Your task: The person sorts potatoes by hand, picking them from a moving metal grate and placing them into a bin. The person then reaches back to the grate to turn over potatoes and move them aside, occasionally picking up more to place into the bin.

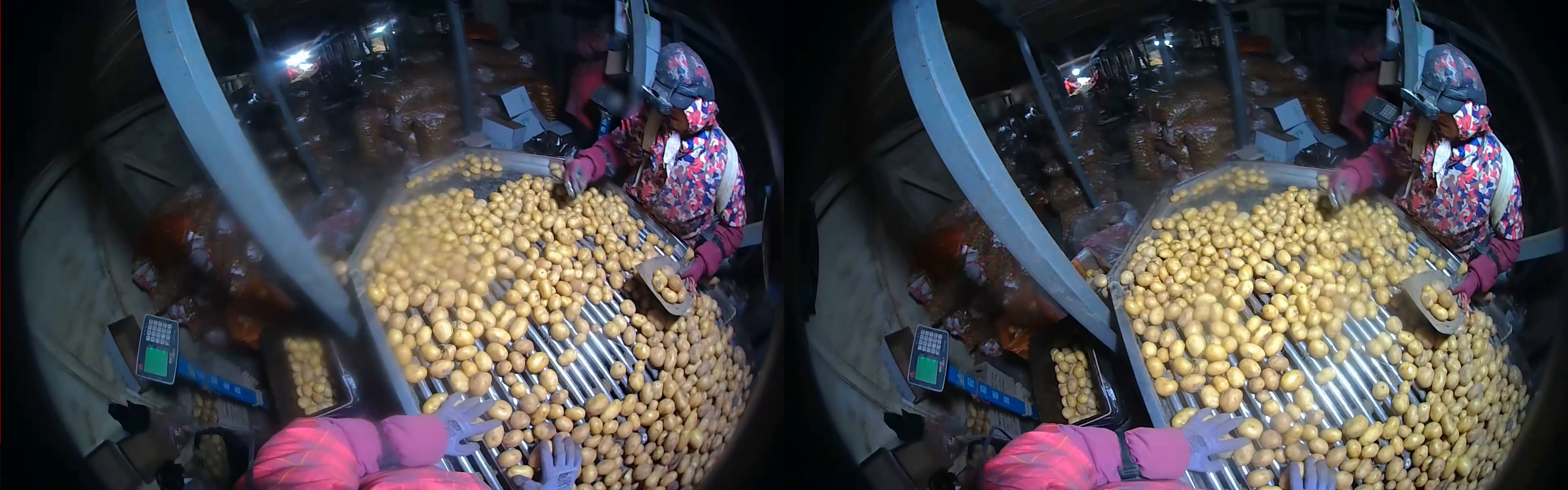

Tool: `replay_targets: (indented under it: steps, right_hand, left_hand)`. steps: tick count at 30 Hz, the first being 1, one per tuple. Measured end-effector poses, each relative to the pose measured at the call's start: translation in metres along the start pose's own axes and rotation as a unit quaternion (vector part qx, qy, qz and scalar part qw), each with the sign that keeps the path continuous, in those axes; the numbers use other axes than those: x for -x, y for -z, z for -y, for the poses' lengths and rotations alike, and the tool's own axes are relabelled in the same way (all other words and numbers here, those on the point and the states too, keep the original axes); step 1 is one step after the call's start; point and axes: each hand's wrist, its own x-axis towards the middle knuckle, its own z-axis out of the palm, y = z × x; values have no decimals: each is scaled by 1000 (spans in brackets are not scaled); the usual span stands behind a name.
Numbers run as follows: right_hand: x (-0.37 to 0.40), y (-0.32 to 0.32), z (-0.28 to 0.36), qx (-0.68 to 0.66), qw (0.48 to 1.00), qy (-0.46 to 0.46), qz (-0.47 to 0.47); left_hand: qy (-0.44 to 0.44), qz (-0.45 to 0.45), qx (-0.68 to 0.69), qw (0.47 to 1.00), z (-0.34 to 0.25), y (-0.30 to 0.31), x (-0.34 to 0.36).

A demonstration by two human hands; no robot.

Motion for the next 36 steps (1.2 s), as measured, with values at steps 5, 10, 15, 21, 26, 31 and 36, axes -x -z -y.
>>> replay_targets:
  steps: [5,10,15,21,26,31,36]
  right_hand:
    - [-14,-4,-47,38,996,6,-82]
    - [-10,-2,-59,63,993,-23,-94]
    - [37,-43,-164,192,979,-61,-5]
    - [-54,-31,-54,53,962,-58,-260]
    - [-148,-64,89,41,990,105,-82]
    - [-150,-52,78,7,995,47,-92]
    - [-140,-43,46,0,999,-3,-45]
  left_hand:
    - [15,-34,-13,999,0,4,-2]
    - [105,-1,51,993,1,7,-11]
    - [-1,-196,56,979,17,-17,1]
    - [120,-173,7,977,56,29,44]
    - [113,-196,14,974,100,12,64]
    - [42,-270,-17,962,105,16,74]
    - [16,-230,-14,973,115,22,72]
